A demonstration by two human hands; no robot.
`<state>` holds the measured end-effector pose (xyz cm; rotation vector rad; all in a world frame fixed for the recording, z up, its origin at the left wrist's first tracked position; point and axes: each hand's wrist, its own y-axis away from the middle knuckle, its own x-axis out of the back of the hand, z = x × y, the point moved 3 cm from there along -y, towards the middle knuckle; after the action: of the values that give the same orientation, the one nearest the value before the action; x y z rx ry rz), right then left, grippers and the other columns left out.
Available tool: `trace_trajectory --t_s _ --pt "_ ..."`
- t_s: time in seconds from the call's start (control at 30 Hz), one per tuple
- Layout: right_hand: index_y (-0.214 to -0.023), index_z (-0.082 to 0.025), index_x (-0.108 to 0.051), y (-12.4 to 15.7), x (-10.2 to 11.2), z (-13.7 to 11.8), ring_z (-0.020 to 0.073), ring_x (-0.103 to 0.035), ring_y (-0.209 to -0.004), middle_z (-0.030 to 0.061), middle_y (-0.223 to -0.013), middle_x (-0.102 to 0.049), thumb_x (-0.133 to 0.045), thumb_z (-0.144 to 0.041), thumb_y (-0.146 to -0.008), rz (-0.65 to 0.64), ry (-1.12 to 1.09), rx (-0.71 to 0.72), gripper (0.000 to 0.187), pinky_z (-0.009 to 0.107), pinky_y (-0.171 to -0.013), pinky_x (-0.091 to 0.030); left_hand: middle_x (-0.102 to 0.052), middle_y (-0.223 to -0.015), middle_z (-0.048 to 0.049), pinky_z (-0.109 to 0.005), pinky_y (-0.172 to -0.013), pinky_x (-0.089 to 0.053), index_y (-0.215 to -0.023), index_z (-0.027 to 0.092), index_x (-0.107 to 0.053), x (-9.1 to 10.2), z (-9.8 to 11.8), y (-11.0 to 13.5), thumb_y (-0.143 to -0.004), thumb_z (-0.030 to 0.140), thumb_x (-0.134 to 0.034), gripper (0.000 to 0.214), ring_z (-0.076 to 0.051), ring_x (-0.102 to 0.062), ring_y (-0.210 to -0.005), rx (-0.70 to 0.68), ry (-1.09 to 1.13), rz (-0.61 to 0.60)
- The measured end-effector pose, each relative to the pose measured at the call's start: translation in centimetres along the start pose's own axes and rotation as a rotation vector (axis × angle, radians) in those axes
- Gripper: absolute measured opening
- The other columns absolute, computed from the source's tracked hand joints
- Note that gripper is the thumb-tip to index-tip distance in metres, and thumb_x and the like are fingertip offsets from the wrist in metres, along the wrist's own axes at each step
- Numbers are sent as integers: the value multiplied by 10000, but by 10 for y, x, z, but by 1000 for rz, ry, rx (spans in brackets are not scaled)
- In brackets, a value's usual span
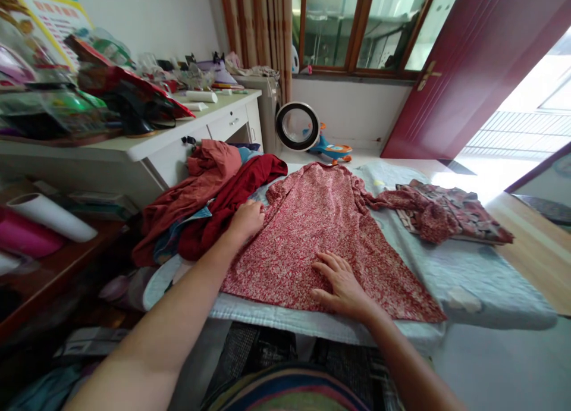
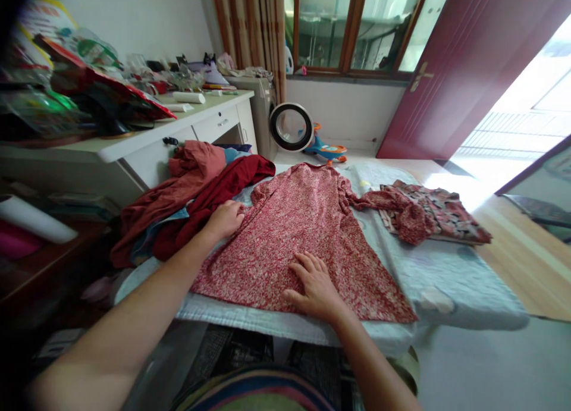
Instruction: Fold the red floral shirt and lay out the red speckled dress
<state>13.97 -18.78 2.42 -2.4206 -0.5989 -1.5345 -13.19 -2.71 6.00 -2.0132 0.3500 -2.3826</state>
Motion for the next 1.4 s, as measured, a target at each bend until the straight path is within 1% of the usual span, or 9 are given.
trace_trajectory --t_s 0.1,0.2,0.37,0.6,0.73,1.0,1.1,1.27,1.4 --pt "-1385 -222 -527 -3 13 -2 340 -248 -1443 118 -1549 -353 -667 -523 -801 -90 -14 15 671 529 -1167 -220 -660 -1139 -133 -321 -917 -472 -1172 158 -603 -15 -5 -23 -848 365 -543 389 -250 -629 -1051 53 -36 -153" --pt "-1328 -206 -574 -17 36 -5 323 -432 -1328 137 -1450 -478 -713 -437 -780 -191 -30 77 611 480 -1097 -354 -676 -1141 -141 -312 -861 -479 -1236 152 -567 -26 -7 -34 -773 381 -624 520 -266 -642 -1034 57 -37 -286" --pt "-1225 -138 -615 -75 74 0 250 -599 -1102 146 -1188 -647 -620 -283 -865 -93 28 121 388 392 -985 -454 -732 -944 -85 -255 -710 -471 -949 175 -700 -28 -7 -48 -685 320 -677 302 -227 -674 -856 16 24 -420" --pt "-1320 -184 -537 -156 44 40 274 -457 -1281 153 -1386 -503 -618 -394 -866 185 130 -9 507 430 -1061 -370 -728 -875 -20 -219 -610 -436 -982 169 -696 11 -16 -59 -704 330 -631 328 -165 -656 -730 53 146 -443" --pt "-1333 -188 -532 -163 19 55 278 -395 -1322 135 -1407 -480 -567 -459 -891 252 131 4 519 455 -1118 -279 -716 -865 -43 -246 -643 -443 -936 158 -681 37 -31 -64 -720 352 -614 298 -189 -653 -759 74 102 -316" --pt "-1298 -200 -566 -159 19 56 279 -397 -1311 123 -1383 -503 -537 -500 -901 256 122 32 499 452 -1122 -262 -651 -1113 -114 -320 -850 -466 -1159 181 -586 71 -53 -77 -854 336 -542 345 -258 -617 -1012 159 -142 318" --pt "-1300 -193 -568 -159 19 56 284 -398 -1312 126 -1388 -501 -539 -495 -900 255 120 32 502 450 -1125 -261 -612 -1136 -129 -384 -942 -443 -1175 190 -591 58 -35 -83 -845 268 -560 340 -291 -561 -1095 32 -224 259" --pt "-1311 -191 -564 -158 18 58 285 -388 -1324 122 -1406 -488 -554 -483 -893 249 112 27 510 451 -1135 -254 -552 -1292 -120 -379 -951 -455 -1230 228 -592 4 4 -96 -804 228 -610 427 -286 -535 -1158 -204 -231 -21" --pt "-1319 -197 -558 -158 17 59 280 -377 -1336 118 -1418 -481 -557 -485 -891 248 104 26 516 452 -1143 -247 -659 -1159 -103 -329 -844 -499 -1349 270 -508 -26 6 -114 -736 417 -693 658 -276 -649 -1006 -77 -87 -245"
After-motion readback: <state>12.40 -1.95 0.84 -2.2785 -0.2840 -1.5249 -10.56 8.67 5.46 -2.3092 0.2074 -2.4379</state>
